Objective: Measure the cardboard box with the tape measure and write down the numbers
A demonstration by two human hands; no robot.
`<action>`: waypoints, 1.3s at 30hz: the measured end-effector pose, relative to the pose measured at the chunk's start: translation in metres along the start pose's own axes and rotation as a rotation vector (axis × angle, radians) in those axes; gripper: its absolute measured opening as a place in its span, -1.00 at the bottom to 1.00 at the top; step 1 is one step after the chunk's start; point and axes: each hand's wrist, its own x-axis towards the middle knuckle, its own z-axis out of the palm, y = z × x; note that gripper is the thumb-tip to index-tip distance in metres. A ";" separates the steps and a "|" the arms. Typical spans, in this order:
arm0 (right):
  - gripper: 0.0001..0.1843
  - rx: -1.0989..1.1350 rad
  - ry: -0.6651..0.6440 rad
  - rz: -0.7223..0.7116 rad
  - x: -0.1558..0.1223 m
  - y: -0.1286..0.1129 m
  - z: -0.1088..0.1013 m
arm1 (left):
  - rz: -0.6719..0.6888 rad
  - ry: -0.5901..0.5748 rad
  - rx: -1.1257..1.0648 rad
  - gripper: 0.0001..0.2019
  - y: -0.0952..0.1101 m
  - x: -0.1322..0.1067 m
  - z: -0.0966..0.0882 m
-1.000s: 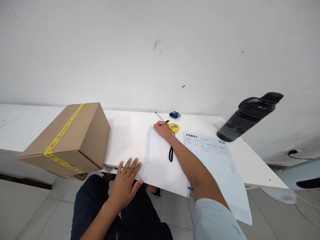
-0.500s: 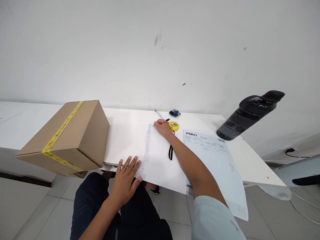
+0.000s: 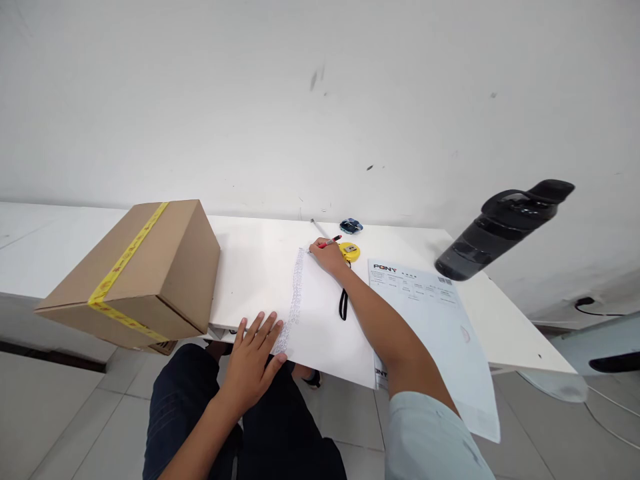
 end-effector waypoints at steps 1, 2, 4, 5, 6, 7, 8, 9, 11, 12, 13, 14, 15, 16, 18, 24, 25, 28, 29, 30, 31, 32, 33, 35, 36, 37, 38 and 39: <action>-0.85 0.001 -0.005 -0.004 0.001 0.001 0.000 | -0.001 -0.001 -0.002 -0.43 0.000 0.000 0.000; -0.85 0.001 -0.005 -0.008 0.001 0.001 0.000 | -0.001 -0.001 -0.005 -0.43 0.000 0.000 0.000; -0.85 -0.003 0.001 -0.016 0.001 0.002 0.000 | -0.004 0.001 -0.015 -0.42 0.001 0.000 0.000; -0.85 -0.007 0.008 -0.021 0.001 0.002 0.000 | -0.006 0.001 -0.021 -0.42 0.001 0.000 0.001; -0.85 -0.012 0.014 -0.026 0.001 0.002 0.000 | -0.009 0.002 -0.025 -0.41 0.001 0.000 0.001; -0.85 -0.017 0.020 -0.029 0.000 0.002 0.000 | -0.010 0.002 -0.026 -0.41 0.001 0.000 0.000; -0.85 -0.023 0.026 -0.031 0.000 0.002 0.000 | -0.011 0.000 -0.024 -0.42 0.001 0.000 0.000; -0.86 -0.029 0.029 -0.032 -0.001 0.001 0.000 | -0.012 -0.002 -0.020 -0.42 0.002 0.000 0.000; -0.86 -0.038 0.025 -0.033 -0.002 0.001 0.001 | -0.008 -0.005 -0.008 -0.43 0.002 0.000 -0.001; -0.86 -0.041 0.018 -0.034 -0.003 0.001 0.001 | -0.005 -0.005 -0.003 -0.43 0.002 0.000 -0.001; -0.86 -0.042 0.011 -0.035 -0.003 0.000 0.001 | -0.002 -0.004 0.002 -0.44 0.001 0.001 -0.001; -0.86 -0.043 0.005 -0.036 -0.003 0.000 0.001 | 0.003 0.000 0.007 -0.44 0.001 0.001 -0.001; -0.86 -0.045 0.003 -0.036 -0.004 0.000 0.000 | 0.006 0.005 0.012 -0.44 0.001 0.001 -0.001; -0.85 -0.049 0.003 -0.036 -0.004 -0.001 0.000 | 0.008 0.010 0.018 -0.44 0.001 0.001 0.000; -0.86 -0.057 0.008 -0.033 -0.004 -0.002 0.000 | 0.009 0.019 0.022 -0.44 0.001 0.001 0.000; -0.86 -0.074 0.034 -0.038 -0.005 -0.002 0.001 | -0.007 0.004 -0.011 -0.42 0.001 0.000 0.001; -0.86 -0.079 0.035 -0.041 -0.005 -0.002 0.001 | -0.005 0.004 -0.007 -0.43 0.001 0.000 0.000; -0.86 -0.088 0.036 -0.046 -0.005 0.000 0.002 | -0.003 0.010 -0.003 -0.44 0.001 0.000 0.000; -0.86 -0.091 0.039 -0.044 -0.005 0.000 0.002 | -0.004 0.012 -0.006 -0.44 0.001 0.000 0.000; -0.85 -0.094 0.044 -0.042 -0.004 0.001 0.002 | -0.005 0.014 -0.010 -0.43 0.001 0.000 0.000; -0.85 -0.098 0.047 -0.042 -0.004 0.002 0.002 | -0.006 0.016 -0.015 -0.43 0.001 0.000 0.001; -0.85 -0.102 0.047 -0.042 -0.004 0.003 0.002 | -0.005 0.018 -0.018 -0.42 0.001 -0.001 0.001; -0.85 -0.106 0.042 -0.045 -0.003 0.003 0.002 | -0.005 0.022 -0.021 -0.42 0.001 -0.001 0.002; -0.85 -0.118 0.028 -0.055 -0.002 0.005 0.002 | -0.014 0.033 -0.030 -0.43 0.001 -0.001 0.003; -0.85 -0.130 0.024 -0.061 -0.001 0.005 0.002 | -0.022 0.037 -0.036 -0.44 0.001 -0.001 0.003; -0.85 -0.146 0.022 -0.066 -0.001 0.006 0.001 | -0.032 0.039 -0.043 -0.45 0.001 -0.001 0.002; -0.85 -0.166 0.022 -0.073 -0.001 0.006 0.001 | -0.039 0.036 -0.051 -0.46 0.001 -0.001 0.002; -0.85 -0.190 0.023 -0.083 -0.001 0.006 0.000 | -0.043 0.027 -0.059 -0.47 0.002 -0.001 0.001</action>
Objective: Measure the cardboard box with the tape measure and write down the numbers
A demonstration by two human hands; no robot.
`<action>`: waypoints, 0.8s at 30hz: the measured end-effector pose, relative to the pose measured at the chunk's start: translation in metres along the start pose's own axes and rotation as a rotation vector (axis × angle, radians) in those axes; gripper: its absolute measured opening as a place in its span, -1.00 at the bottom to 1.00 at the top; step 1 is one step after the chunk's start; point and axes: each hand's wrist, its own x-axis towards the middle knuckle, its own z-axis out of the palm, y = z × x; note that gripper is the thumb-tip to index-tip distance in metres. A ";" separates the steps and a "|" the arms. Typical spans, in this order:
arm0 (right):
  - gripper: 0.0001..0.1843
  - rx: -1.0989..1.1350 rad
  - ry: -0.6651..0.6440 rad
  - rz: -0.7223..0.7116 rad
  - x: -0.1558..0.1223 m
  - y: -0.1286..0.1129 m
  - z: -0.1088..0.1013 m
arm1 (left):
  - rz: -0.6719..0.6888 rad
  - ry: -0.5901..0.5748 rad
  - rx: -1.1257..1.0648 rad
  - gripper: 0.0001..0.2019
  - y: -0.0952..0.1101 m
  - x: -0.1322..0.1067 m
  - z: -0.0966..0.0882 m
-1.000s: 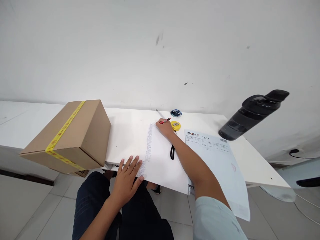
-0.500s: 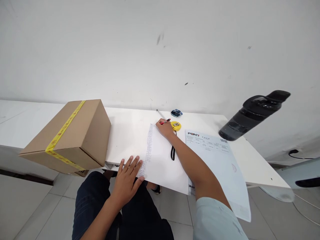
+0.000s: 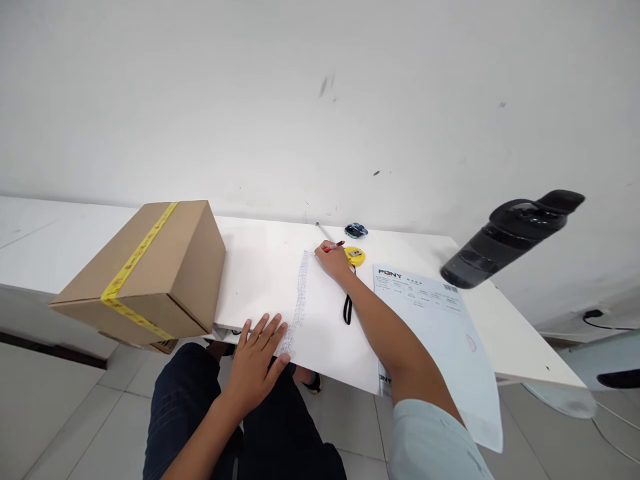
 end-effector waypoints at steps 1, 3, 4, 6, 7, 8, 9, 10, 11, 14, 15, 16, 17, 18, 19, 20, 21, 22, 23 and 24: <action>-0.84 -0.028 0.002 -0.015 -0.001 -0.001 0.000 | 0.000 -0.010 -0.007 -0.47 0.000 0.000 -0.001; -0.79 -0.093 0.006 -0.072 -0.005 -0.004 -0.001 | 0.002 -0.020 -0.020 -0.46 0.001 0.000 -0.004; -0.76 -0.131 0.002 -0.113 -0.008 -0.006 -0.001 | 0.002 -0.016 -0.025 -0.46 0.001 -0.001 -0.005; -0.74 -0.222 -0.037 -0.198 -0.013 -0.012 0.002 | -0.002 0.006 -0.038 -0.48 0.002 -0.001 -0.007; -0.72 -0.275 -0.065 -0.228 -0.014 -0.016 0.003 | -0.005 0.016 -0.046 -0.49 0.002 -0.001 -0.008; -0.68 -0.330 -0.091 -0.245 -0.015 -0.019 0.005 | -0.007 0.026 -0.055 -0.50 0.002 -0.001 -0.008; -0.62 -0.384 -0.108 -0.248 -0.015 -0.022 0.006 | -0.008 0.035 -0.063 -0.51 0.002 0.000 -0.008; -0.54 -0.434 -0.110 -0.238 -0.014 -0.025 0.007 | -0.011 0.044 -0.069 -0.52 0.002 0.000 -0.008; -0.45 -0.479 -0.098 -0.218 -0.013 -0.027 0.006 | -0.015 0.055 -0.073 -0.54 0.002 0.000 -0.009; -0.36 -0.585 0.005 -0.098 -0.012 -0.029 -0.006 | -0.017 0.075 -0.071 -0.55 0.002 0.000 -0.008; -0.39 -0.611 0.047 -0.041 -0.014 -0.027 -0.013 | -0.017 0.076 -0.069 -0.55 0.003 0.000 -0.008; -0.41 -0.630 0.086 0.019 -0.018 -0.025 -0.020 | -0.019 0.075 -0.068 -0.54 0.003 -0.001 -0.008; -0.41 -0.644 0.118 0.077 -0.022 -0.021 -0.027 | -0.021 0.072 -0.068 -0.54 0.004 -0.001 -0.008; -0.39 -0.652 0.139 0.134 -0.028 -0.017 -0.034 | -0.029 0.070 -0.070 -0.53 0.004 -0.001 -0.008; -0.33 -0.655 0.147 0.180 -0.033 -0.012 -0.040 | -0.038 0.067 -0.074 -0.53 0.005 -0.001 -0.009; -0.29 -0.655 0.143 0.215 -0.038 -0.007 -0.044 | -0.046 0.057 -0.080 -0.53 0.005 0.001 -0.010; -0.26 -0.653 0.120 0.256 -0.041 -0.002 -0.048 | -0.048 0.037 -0.087 -0.53 0.006 0.003 -0.013; -0.27 -0.649 0.089 0.290 -0.043 0.002 -0.050 | -0.047 0.008 -0.093 -0.54 0.006 0.005 -0.016; -0.27 -0.644 0.058 0.316 -0.044 0.005 -0.052 | -0.042 -0.028 -0.098 -0.55 0.006 0.008 -0.019; -0.28 -0.632 0.034 0.334 -0.045 0.007 -0.052 | -0.035 -0.068 -0.098 -0.55 0.005 0.011 -0.023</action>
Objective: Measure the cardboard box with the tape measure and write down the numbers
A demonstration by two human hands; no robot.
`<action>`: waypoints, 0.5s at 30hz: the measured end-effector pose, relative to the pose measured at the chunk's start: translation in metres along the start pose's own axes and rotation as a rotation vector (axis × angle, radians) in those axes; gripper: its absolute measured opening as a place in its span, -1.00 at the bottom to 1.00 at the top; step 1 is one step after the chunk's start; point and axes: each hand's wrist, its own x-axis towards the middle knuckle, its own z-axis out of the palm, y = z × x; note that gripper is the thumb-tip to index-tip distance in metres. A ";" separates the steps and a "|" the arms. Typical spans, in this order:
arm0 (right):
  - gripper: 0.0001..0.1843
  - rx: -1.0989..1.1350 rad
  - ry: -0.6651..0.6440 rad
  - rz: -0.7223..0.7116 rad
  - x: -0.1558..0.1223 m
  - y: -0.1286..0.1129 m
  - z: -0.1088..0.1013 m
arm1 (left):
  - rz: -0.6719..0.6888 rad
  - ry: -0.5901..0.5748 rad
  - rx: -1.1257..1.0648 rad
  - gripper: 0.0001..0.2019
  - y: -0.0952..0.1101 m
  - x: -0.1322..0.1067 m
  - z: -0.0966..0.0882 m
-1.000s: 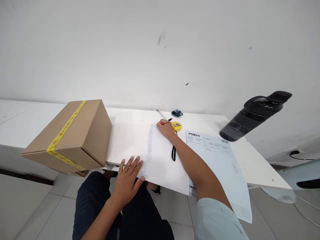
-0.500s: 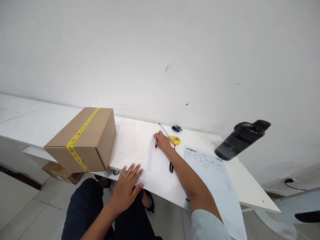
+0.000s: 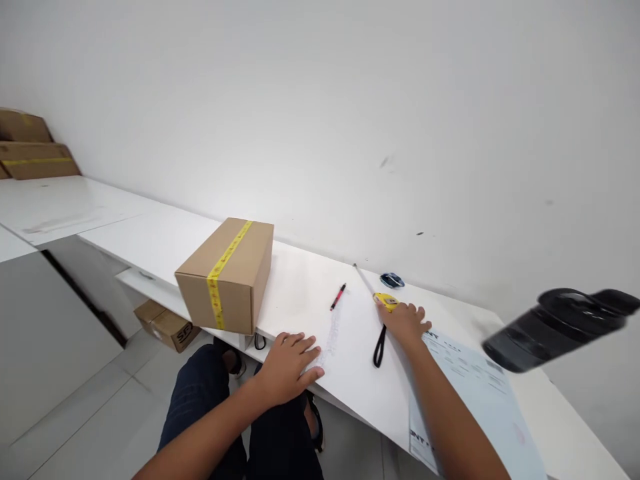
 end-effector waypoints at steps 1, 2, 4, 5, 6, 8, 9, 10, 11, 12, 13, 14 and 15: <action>-0.28 0.022 -0.022 0.009 0.000 0.000 0.000 | 0.008 -0.037 0.004 -0.55 -0.001 0.002 -0.004; -0.26 0.060 -0.029 0.021 -0.001 0.000 -0.002 | 0.018 -0.066 0.008 -0.55 -0.002 0.004 -0.009; -0.21 0.184 0.013 0.040 -0.006 -0.005 -0.007 | 0.067 -0.102 -0.008 -0.56 -0.006 0.004 -0.022; -0.19 0.268 0.057 0.032 -0.010 -0.009 -0.011 | 0.101 -0.100 -0.028 -0.57 -0.009 0.002 -0.031; -0.17 0.369 0.105 0.001 -0.016 -0.014 -0.015 | 0.141 -0.081 -0.052 -0.59 -0.012 -0.001 -0.042; -0.11 0.624 0.157 -0.131 -0.031 -0.026 -0.026 | 0.201 0.031 -0.100 -0.64 -0.020 -0.011 -0.072; -0.06 0.767 0.139 -0.216 -0.040 -0.034 -0.033 | 0.223 0.118 -0.115 -0.65 -0.025 -0.017 -0.091; -0.02 0.909 0.097 -0.298 -0.049 -0.044 -0.039 | 0.219 0.233 -0.129 -0.67 -0.030 -0.022 -0.112; 0.00 1.031 0.039 -0.374 -0.058 -0.055 -0.046 | 0.206 0.349 -0.139 -0.71 -0.035 -0.026 -0.134; -0.02 1.120 -0.008 -0.442 -0.067 -0.068 -0.052 | 0.171 0.453 -0.135 -0.74 -0.041 -0.028 -0.155; -0.07 1.184 -0.047 -0.505 -0.075 -0.082 -0.058 | 0.082 0.531 -0.127 -0.74 -0.049 -0.027 -0.176; -0.11 1.223 -0.093 -0.563 -0.082 -0.097 -0.063 | -0.026 0.589 -0.127 -0.71 -0.057 -0.024 -0.195; -0.15 1.245 -0.139 -0.621 -0.088 -0.112 -0.066 | -0.168 0.637 -0.131 -0.68 -0.067 -0.019 -0.211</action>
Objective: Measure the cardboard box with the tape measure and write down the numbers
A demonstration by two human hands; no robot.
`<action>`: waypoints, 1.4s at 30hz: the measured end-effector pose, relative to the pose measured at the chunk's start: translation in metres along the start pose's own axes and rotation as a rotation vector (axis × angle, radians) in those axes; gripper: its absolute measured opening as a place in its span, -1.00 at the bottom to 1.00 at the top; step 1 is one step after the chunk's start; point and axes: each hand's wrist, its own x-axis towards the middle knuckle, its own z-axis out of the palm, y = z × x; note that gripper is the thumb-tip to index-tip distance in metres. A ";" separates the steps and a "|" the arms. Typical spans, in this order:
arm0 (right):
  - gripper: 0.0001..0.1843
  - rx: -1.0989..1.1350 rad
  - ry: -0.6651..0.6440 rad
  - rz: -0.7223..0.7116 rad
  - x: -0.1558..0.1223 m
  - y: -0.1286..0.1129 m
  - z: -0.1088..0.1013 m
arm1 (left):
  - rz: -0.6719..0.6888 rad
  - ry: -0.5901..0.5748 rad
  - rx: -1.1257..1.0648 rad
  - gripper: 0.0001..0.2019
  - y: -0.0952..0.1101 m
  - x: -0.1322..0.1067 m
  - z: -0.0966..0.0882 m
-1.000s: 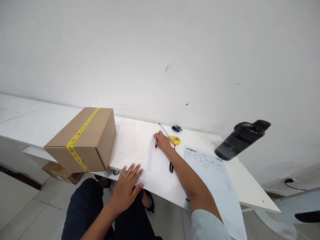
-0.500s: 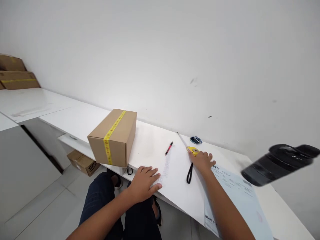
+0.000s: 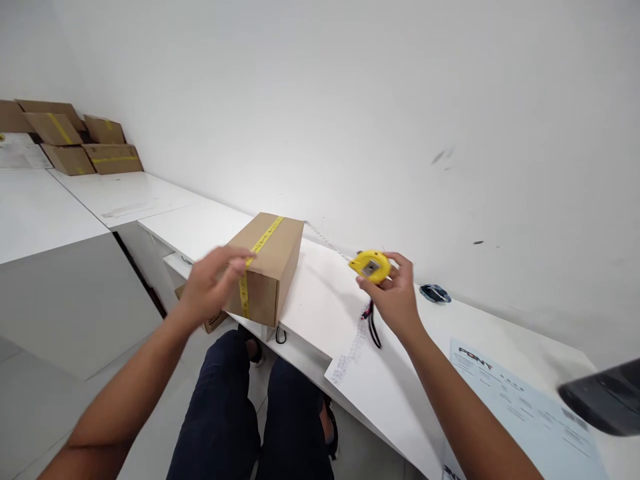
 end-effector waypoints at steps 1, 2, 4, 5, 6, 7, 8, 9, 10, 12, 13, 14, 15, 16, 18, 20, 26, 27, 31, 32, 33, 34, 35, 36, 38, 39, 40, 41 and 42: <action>-0.19 0.031 -0.066 -0.025 0.004 -0.007 0.014 | -0.125 0.029 0.042 -0.64 -0.008 0.015 -0.008; -0.22 0.055 -0.123 -0.054 0.008 -0.011 0.027 | -0.232 0.027 0.085 -0.61 -0.017 0.030 -0.013; -0.27 0.088 -0.234 -0.105 0.016 -0.016 0.049 | -0.446 -0.084 0.154 -0.52 -0.039 0.055 -0.019; -0.30 0.099 -0.280 -0.120 0.019 -0.017 0.058 | -0.536 -0.171 0.169 -0.48 -0.049 0.064 -0.021; -0.32 0.107 -0.322 -0.127 0.022 -0.017 0.065 | -0.594 -0.247 0.172 -0.46 -0.059 0.071 -0.023; -0.33 0.112 -0.355 -0.129 0.025 -0.016 0.071 | -0.636 -0.314 0.170 -0.45 -0.067 0.076 -0.024; -0.34 0.112 -0.377 -0.130 0.027 -0.016 0.074 | -0.658 -0.364 0.165 -0.45 -0.073 0.079 -0.026; -0.35 0.107 -0.390 -0.133 0.029 -0.015 0.076 | -0.666 -0.398 0.160 -0.45 -0.077 0.081 -0.027; -0.35 0.099 -0.400 -0.138 0.031 -0.014 0.076 | -0.671 -0.426 0.157 -0.46 -0.080 0.081 -0.028; -0.36 0.082 -0.415 -0.148 0.035 -0.012 0.075 | -0.667 -0.462 0.152 -0.49 -0.080 0.078 -0.026; -0.36 0.075 -0.421 -0.150 0.036 -0.011 0.074 | -0.661 -0.468 0.152 -0.51 -0.080 0.076 -0.024; -0.36 0.072 -0.425 -0.151 0.037 -0.009 0.073 | -0.656 -0.463 0.154 -0.51 -0.079 0.073 -0.021; -0.36 0.072 -0.429 -0.152 0.038 -0.009 0.073 | -0.653 -0.451 0.157 -0.51 -0.079 0.070 -0.017; -0.36 0.073 -0.430 -0.156 0.039 -0.008 0.073 | -0.650 -0.433 0.161 -0.49 -0.080 0.067 -0.012; -0.36 0.071 -0.434 -0.171 0.039 -0.008 0.077 | -0.644 -0.391 0.170 -0.48 -0.082 0.061 -0.003; -0.36 0.053 -0.442 -0.187 0.041 -0.010 0.083 | -0.636 -0.358 0.185 -0.51 -0.086 0.057 0.004; -0.34 -0.017 -0.441 -0.218 0.048 -0.017 0.095 | -0.662 -0.303 0.292 -0.52 -0.084 0.055 0.008; -0.34 -0.011 -0.446 -0.215 0.049 -0.017 0.095 | -0.677 -0.294 0.312 -0.50 -0.082 0.055 0.008; -0.32 0.015 -0.464 -0.193 0.049 -0.016 0.093 | -0.710 -0.273 0.387 -0.59 -0.074 0.054 0.009; -0.32 0.017 -0.466 -0.190 0.048 -0.016 0.093 | -0.707 -0.271 0.403 -0.60 -0.071 0.053 0.009; -0.32 0.019 -0.467 -0.190 0.048 -0.016 0.093 | -0.700 -0.269 0.418 -0.58 -0.069 0.053 0.009; -0.33 0.019 -0.468 -0.194 0.048 -0.016 0.093 | -0.690 -0.268 0.432 -0.56 -0.067 0.053 0.008; -0.33 0.015 -0.470 -0.200 0.049 -0.017 0.092 | -0.676 -0.269 0.444 -0.55 -0.065 0.053 0.008; -0.34 0.004 -0.471 -0.209 0.049 -0.017 0.092 | -0.658 -0.274 0.454 -0.55 -0.063 0.053 0.008; -0.35 -0.036 -0.470 -0.224 0.049 -0.018 0.091 | -0.624 -0.294 0.470 -0.60 -0.059 0.053 0.008; -0.36 -0.062 -0.469 -0.229 0.049 -0.019 0.091 | -0.612 -0.305 0.477 -0.62 -0.058 0.054 0.008; -0.36 -0.088 -0.467 -0.233 0.048 -0.020 0.090 | -0.604 -0.314 0.483 -0.61 -0.056 0.054 0.008; -0.37 -0.110 -0.465 -0.235 0.048 -0.021 0.090 | -0.599 -0.322 0.489 -0.60 -0.056 0.054 0.008; -0.37 -0.126 -0.459 -0.237 0.046 -0.022 0.089 | -0.596 -0.329 0.494 -0.58 -0.055 0.055 0.009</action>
